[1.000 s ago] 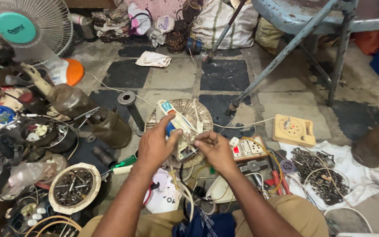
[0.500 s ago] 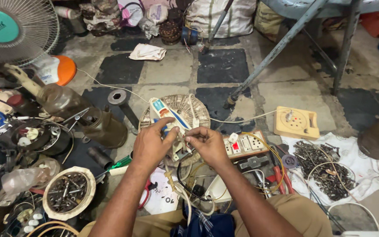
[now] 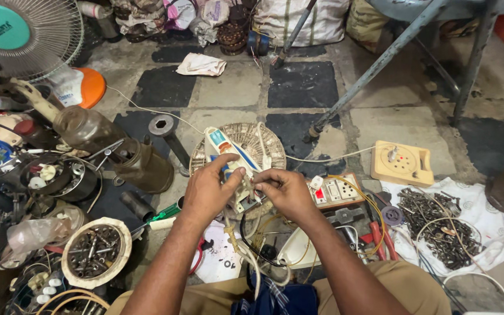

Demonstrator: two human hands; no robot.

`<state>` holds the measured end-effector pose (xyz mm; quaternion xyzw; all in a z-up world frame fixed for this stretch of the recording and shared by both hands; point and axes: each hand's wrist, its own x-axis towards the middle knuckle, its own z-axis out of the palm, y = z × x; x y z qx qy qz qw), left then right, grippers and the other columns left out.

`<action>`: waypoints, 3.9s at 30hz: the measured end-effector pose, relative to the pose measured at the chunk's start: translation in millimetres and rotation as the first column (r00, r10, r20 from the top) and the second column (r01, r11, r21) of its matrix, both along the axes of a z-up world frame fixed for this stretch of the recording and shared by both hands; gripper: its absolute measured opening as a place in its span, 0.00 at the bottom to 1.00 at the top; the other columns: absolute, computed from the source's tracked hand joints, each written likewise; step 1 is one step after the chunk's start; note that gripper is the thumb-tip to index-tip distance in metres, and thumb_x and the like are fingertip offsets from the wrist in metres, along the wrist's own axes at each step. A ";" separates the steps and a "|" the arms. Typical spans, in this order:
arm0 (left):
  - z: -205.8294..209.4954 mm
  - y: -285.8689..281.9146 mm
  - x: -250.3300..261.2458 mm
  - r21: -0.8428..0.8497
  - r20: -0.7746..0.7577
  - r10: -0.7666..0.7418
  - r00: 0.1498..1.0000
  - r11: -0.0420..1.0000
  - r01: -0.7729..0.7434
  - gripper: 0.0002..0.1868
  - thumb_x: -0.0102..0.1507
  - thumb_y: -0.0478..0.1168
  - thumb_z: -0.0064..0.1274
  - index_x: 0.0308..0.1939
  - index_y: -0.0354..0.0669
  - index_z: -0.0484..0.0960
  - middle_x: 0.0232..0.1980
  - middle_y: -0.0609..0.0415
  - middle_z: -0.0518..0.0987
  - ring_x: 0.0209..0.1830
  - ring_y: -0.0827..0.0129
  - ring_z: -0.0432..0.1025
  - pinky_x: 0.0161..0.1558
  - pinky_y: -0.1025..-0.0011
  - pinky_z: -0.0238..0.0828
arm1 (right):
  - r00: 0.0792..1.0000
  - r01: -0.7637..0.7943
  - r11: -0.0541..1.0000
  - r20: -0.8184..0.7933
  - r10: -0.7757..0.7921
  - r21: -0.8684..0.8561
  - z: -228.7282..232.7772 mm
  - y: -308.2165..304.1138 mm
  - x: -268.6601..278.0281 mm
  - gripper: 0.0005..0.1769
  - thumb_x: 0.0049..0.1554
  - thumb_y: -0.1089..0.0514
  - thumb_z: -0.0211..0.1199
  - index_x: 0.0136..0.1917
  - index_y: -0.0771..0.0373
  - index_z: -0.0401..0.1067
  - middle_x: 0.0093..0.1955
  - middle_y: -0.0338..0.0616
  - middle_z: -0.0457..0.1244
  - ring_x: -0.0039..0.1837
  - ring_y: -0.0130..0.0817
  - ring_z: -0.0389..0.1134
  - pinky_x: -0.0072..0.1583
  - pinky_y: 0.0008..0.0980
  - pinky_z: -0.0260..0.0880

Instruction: The person works on internal components of an iron and other mechanical parts. They use a screwdriver and scissors to strip wires, tighten screws, and test connections within the assembly.

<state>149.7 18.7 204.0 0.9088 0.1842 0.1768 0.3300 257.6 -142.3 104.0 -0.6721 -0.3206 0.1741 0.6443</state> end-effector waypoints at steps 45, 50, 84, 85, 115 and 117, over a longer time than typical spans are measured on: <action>-5.8 7.5 2.8 0.058 0.008 -0.061 0.998 0.996 0.061 0.22 0.61 0.52 0.57 0.56 0.48 0.83 0.46 0.39 0.84 0.43 0.47 0.80 0.46 0.55 0.74 | 0.897 0.145 0.989 0.426 -0.119 -0.029 34.1 -2.8 -6.0 0.08 0.52 0.63 0.72 0.46 0.63 0.78 0.47 0.42 0.65 0.46 0.31 0.68 0.45 0.30 0.68; 1.7 3.7 -3.3 0.146 -0.054 -0.146 0.988 0.977 0.152 0.31 0.62 0.56 0.60 0.63 0.46 0.76 0.51 0.36 0.81 0.52 0.43 0.76 0.51 0.52 0.71 | 0.952 0.110 0.994 0.288 -0.107 0.006 24.4 1.4 -1.7 0.07 0.52 0.64 0.70 0.46 0.63 0.78 0.50 0.38 0.67 0.45 0.23 0.67 0.43 0.23 0.67; -8.4 -6.8 -9.4 0.294 -0.007 -0.070 0.998 0.953 0.069 0.31 0.56 0.59 0.63 0.57 0.48 0.77 0.41 0.42 0.81 0.44 0.47 0.77 0.46 0.52 0.72 | 0.322 0.391 0.920 -0.936 -0.142 -0.005 -24.4 -49.9 -19.6 0.21 0.64 0.62 0.47 0.69 0.69 0.60 0.41 0.51 0.68 0.43 0.38 0.67 0.45 0.34 0.71; -7.8 -4.9 -8.9 0.278 -0.046 -0.066 0.997 0.958 0.076 0.31 0.56 0.59 0.63 0.58 0.49 0.77 0.41 0.42 0.81 0.43 0.47 0.77 0.46 0.52 0.72 | 0.326 0.398 0.917 -0.934 -0.146 -0.004 -17.2 -48.0 -40.8 0.21 0.64 0.62 0.47 0.69 0.69 0.60 0.41 0.51 0.68 0.43 0.38 0.67 0.45 0.34 0.71; -6.3 -3.4 -16.7 0.271 -0.094 -0.093 0.991 0.956 0.115 0.34 0.56 0.60 0.64 0.59 0.48 0.76 0.43 0.43 0.82 0.45 0.49 0.78 0.46 0.52 0.72 | 0.933 0.356 0.897 0.045 -0.357 -0.264 32.7 -47.9 -109.3 0.21 0.56 0.59 0.64 0.64 0.54 0.75 0.48 0.42 0.71 0.35 0.33 0.68 0.40 0.32 0.71; -6.5 -2.5 -17.9 0.273 -0.091 -0.089 0.992 0.956 0.111 0.34 0.56 0.61 0.64 0.59 0.48 0.76 0.43 0.43 0.82 0.45 0.49 0.78 0.46 0.52 0.72 | 0.878 0.411 0.904 0.319 -0.358 -0.118 30.3 -48.2 -108.6 0.20 0.56 0.62 0.66 0.62 0.58 0.77 0.42 0.45 0.69 0.41 0.33 0.70 0.44 0.32 0.70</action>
